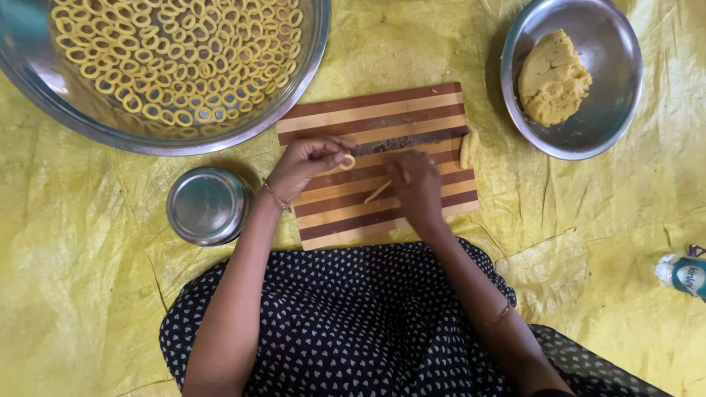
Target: The person rolls small pieces of dough into thin ropes on a wooden board, then joins the ends to form rings. The finished rings are placed into a large metal tray. The person repeats this process continuously.
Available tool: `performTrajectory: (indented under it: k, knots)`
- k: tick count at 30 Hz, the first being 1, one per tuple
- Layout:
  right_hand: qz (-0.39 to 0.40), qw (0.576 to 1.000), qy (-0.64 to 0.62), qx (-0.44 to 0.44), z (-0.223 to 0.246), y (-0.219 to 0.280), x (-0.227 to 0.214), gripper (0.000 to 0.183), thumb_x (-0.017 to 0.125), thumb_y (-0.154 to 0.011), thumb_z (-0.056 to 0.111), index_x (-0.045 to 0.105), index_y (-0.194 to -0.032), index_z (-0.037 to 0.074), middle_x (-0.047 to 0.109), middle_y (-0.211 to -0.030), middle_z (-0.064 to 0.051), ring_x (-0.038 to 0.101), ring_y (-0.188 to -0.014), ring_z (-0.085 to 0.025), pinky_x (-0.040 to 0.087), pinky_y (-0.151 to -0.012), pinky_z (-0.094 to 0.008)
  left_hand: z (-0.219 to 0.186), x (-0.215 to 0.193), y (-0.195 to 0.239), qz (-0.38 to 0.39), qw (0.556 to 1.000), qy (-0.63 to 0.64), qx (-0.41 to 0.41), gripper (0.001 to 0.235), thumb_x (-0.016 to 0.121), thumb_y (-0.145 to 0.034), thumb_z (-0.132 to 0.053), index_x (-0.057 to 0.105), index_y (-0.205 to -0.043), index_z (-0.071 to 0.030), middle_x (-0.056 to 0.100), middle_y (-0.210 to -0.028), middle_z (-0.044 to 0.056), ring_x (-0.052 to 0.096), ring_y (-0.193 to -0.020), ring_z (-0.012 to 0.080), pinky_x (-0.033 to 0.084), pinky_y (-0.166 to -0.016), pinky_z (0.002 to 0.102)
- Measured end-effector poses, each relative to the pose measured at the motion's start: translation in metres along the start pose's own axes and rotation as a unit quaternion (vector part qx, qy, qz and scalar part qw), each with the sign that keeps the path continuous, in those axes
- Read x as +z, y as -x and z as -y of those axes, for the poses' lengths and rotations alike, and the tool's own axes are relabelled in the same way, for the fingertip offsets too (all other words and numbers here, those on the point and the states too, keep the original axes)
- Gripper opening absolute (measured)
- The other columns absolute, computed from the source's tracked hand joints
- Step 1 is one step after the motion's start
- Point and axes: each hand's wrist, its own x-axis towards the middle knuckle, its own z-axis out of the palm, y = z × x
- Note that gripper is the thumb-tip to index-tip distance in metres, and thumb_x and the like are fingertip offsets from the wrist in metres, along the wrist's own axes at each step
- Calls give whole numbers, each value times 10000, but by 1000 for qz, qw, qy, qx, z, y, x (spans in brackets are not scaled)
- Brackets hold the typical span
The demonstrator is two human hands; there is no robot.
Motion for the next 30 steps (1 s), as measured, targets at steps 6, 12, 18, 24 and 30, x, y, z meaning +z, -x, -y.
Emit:
performTrajectory:
  k: [6, 12, 18, 24, 30]
  knots:
    - [-78, 995, -9, -61, -26, 1, 3, 81, 638, -966, -3, 672, -1032, 31, 664, -1010, -111, 631, -968, -323, 495, -872, -438, 3, -2, -1, -2, 1000, 22, 5, 134, 755, -944, -94, 725, -1043, -8, 689, -1325, 100, 659, -1064, 108, 542, -923, 262]
    - [-74, 996, -25, -37, -33, 2, 7, 88, 635, -969, -2, 673, -1040, 34, 673, -1050, -105, 628, -981, -321, 497, -865, -429, -21, 6, 7, 11, 998, 52, -15, 329, 625, -1021, -284, 697, -1205, -21, 676, -1356, 85, 655, -1172, 122, 534, -1019, 299]
    - [-75, 996, -10, -38, -32, 4, 8, 88, 622, -984, 4, 673, -1050, 31, 669, -1063, -112, 633, -995, -335, 497, -865, -436, -38, 16, 11, -5, 997, 45, -57, 511, 501, -1035, -451, 708, -1229, -26, 706, -1314, 105, 671, -1232, 184, 549, -1022, 333]
    - [-82, 996, -11, -45, -33, 4, 9, 88, 620, -981, 1, 669, -1049, 28, 671, -1065, -114, 635, -990, -336, 494, -876, -439, -28, 7, 12, -3, 997, 62, -37, 274, 660, -1021, -271, 701, -1088, -9, 689, -1360, 146, 653, -1268, 223, 529, -1045, 350]
    - [-87, 994, -3, -59, -32, 3, 7, 118, 614, -961, -13, 678, -1047, 35, 670, -1060, -118, 627, -982, -353, 480, -904, -452, -23, 4, 10, -6, 996, 88, -26, 197, 676, -1007, -208, 706, -1064, -22, 701, -1334, 155, 669, -1232, 222, 543, -1049, 354]
